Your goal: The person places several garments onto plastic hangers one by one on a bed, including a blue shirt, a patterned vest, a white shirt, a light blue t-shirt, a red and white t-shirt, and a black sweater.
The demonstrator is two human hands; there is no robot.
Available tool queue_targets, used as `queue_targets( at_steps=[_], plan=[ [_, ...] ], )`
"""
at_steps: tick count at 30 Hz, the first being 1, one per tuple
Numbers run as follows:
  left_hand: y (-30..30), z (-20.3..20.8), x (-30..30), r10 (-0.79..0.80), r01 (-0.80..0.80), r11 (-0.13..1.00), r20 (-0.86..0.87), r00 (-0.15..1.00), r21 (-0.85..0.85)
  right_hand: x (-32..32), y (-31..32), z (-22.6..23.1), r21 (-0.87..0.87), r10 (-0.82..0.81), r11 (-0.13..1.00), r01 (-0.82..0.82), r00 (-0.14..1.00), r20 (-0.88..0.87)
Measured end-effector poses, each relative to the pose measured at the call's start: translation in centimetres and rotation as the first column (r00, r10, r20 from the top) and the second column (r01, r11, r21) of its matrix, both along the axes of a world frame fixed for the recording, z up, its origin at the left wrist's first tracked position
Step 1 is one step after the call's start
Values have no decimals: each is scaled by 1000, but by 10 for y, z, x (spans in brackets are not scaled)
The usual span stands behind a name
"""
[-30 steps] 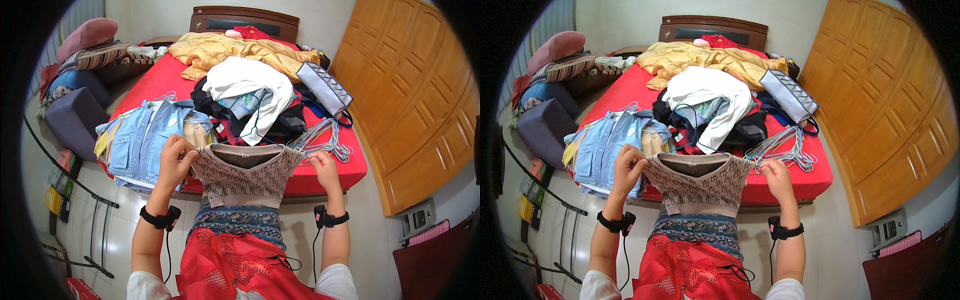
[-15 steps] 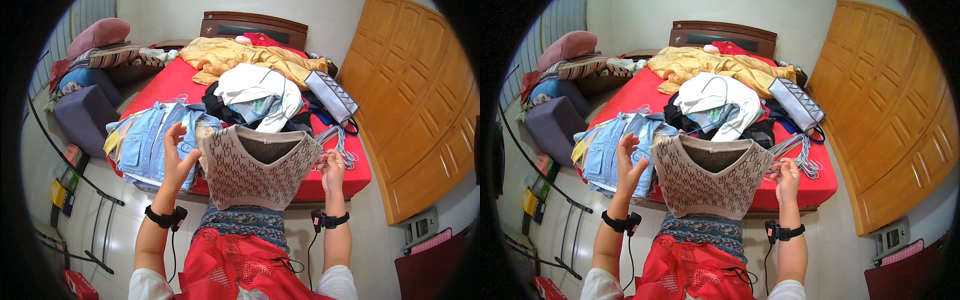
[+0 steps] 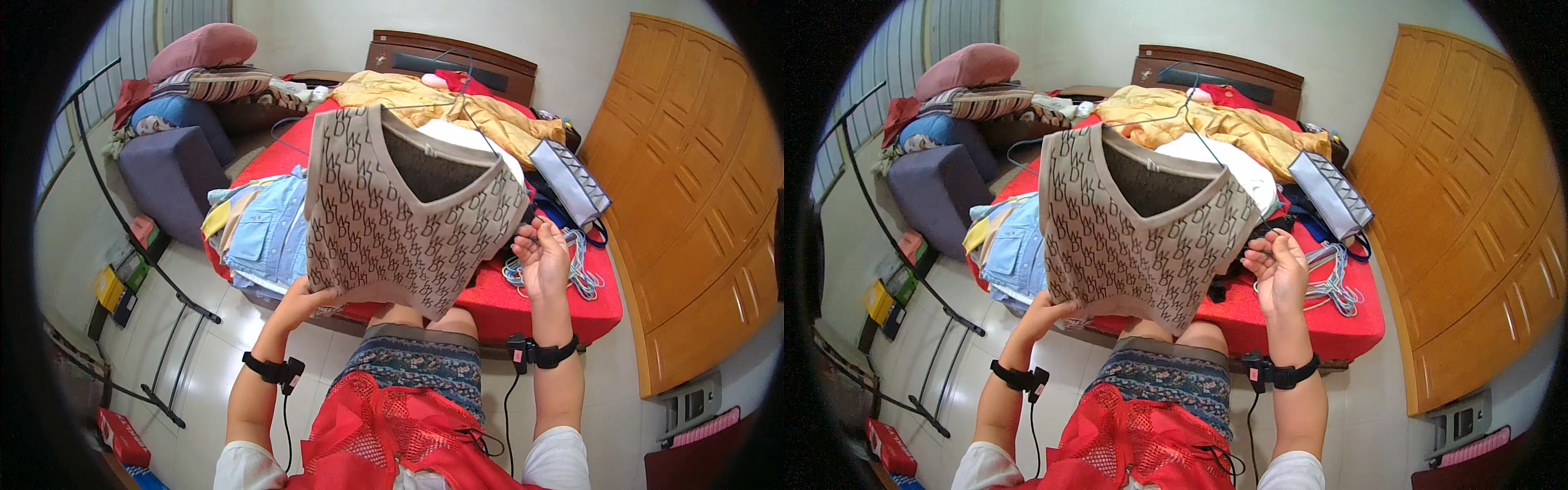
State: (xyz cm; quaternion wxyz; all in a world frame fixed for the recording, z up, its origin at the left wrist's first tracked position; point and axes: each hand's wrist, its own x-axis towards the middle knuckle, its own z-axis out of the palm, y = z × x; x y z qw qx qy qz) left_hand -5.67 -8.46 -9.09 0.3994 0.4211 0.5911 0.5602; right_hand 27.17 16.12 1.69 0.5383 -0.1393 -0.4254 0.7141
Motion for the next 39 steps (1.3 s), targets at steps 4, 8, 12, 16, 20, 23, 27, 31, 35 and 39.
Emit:
queue_targets(
  at_steps=[4, 8, 12, 16, 20, 23, 27, 31, 35, 39],
  plan=[
    [-41, -2, -23, 83, -99, 993, 230, 970, 58, -47, -15, 10, -52, 81, 995, -82, 997, -14],
    [-81, -21, -71, 315, -403, 904, 420, 851, 139, -108, -30, 9, -139, 169, 976, -169, 986, -13],
    [-94, -30, -117, 425, -589, 775, 500, 754, 230, -165, -24, 9, -183, 249, 951, -250, 968, -31],
    [-67, -3, -146, 511, -642, 706, 411, 755, 301, -211, 22, -9, -261, 405, 863, -432, 901, -155],
    [-74, -40, -184, 773, -754, 620, -336, 538, 216, -218, 10, -29, -216, 398, 903, -372, 913, 88],
    [-35, -39, -145, 733, -634, 666, -501, 460, 393, -176, 32, -59, -197, 384, 920, -337, 874, 298],
    [-9, -2, -70, 638, -481, 765, -605, 477, 428, -133, 35, -70, -208, 447, 889, -408, 679, 582],
    [39, 28, -8, 502, -264, 860, -633, 589, 436, -96, 58, -91, -165, 420, 874, -458, 537, 732],
    [91, 44, 38, 371, -113, 906, -635, 678, 408, -73, 73, -96, -40, 253, 924, -381, 526, 812],
    [156, 40, 70, 220, 59, 927, -664, 715, 370, -64, 97, -106, 99, -119, 992, 72, 756, 644]
  ],
)
